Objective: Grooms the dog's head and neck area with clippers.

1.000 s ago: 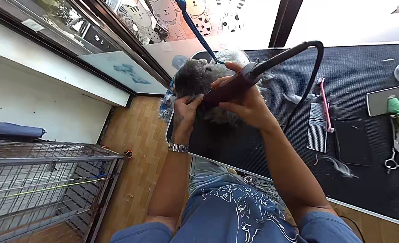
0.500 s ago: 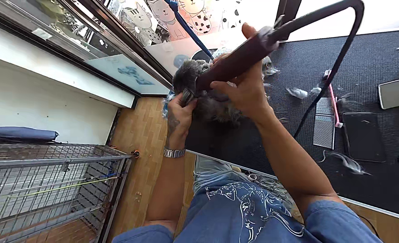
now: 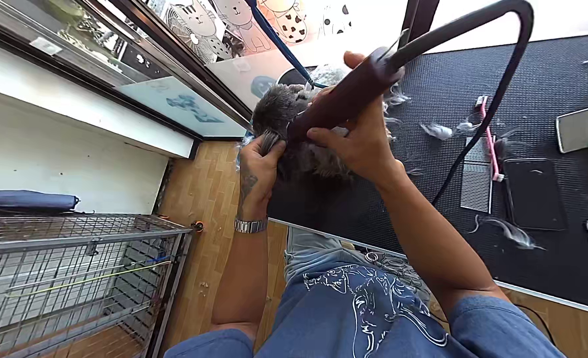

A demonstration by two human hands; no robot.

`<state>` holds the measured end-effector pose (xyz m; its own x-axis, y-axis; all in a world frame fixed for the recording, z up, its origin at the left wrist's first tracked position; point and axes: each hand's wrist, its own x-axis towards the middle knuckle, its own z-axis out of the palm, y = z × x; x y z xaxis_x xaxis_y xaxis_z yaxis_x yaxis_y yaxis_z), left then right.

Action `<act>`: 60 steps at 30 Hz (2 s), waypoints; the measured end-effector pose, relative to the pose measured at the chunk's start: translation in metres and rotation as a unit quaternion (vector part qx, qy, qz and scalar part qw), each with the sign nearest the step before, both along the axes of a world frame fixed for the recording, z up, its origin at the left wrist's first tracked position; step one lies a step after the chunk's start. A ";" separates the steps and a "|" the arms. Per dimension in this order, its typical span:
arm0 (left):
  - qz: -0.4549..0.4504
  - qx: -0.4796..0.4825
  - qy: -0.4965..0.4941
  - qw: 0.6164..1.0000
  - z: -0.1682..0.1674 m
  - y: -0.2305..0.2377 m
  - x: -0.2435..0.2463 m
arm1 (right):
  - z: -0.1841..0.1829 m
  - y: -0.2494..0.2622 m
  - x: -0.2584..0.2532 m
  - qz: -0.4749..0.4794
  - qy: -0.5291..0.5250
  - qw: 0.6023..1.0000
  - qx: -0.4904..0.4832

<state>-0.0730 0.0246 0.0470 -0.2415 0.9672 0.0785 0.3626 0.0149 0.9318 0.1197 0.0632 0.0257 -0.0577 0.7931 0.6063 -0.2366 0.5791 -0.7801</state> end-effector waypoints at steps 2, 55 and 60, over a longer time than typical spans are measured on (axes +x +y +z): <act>-0.005 0.010 0.016 1.000 0.000 0.001 0.000 | -0.004 -0.002 -0.002 -0.001 -0.047 0.999 0.005; 0.089 0.015 0.157 0.983 -0.012 -0.062 -0.047 | -0.007 0.012 -0.052 0.105 -0.136 0.984 -0.045; 0.091 0.000 0.130 0.987 -0.007 -0.055 -0.067 | 0.003 0.015 -0.067 0.072 -0.030 0.996 -0.034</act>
<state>-0.1401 -0.0301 0.0400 -0.3835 0.9096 0.1602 0.5803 0.1024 0.8079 0.0530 0.0781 0.0291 -0.2080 0.8129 0.5440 -0.2659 0.4882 -0.8312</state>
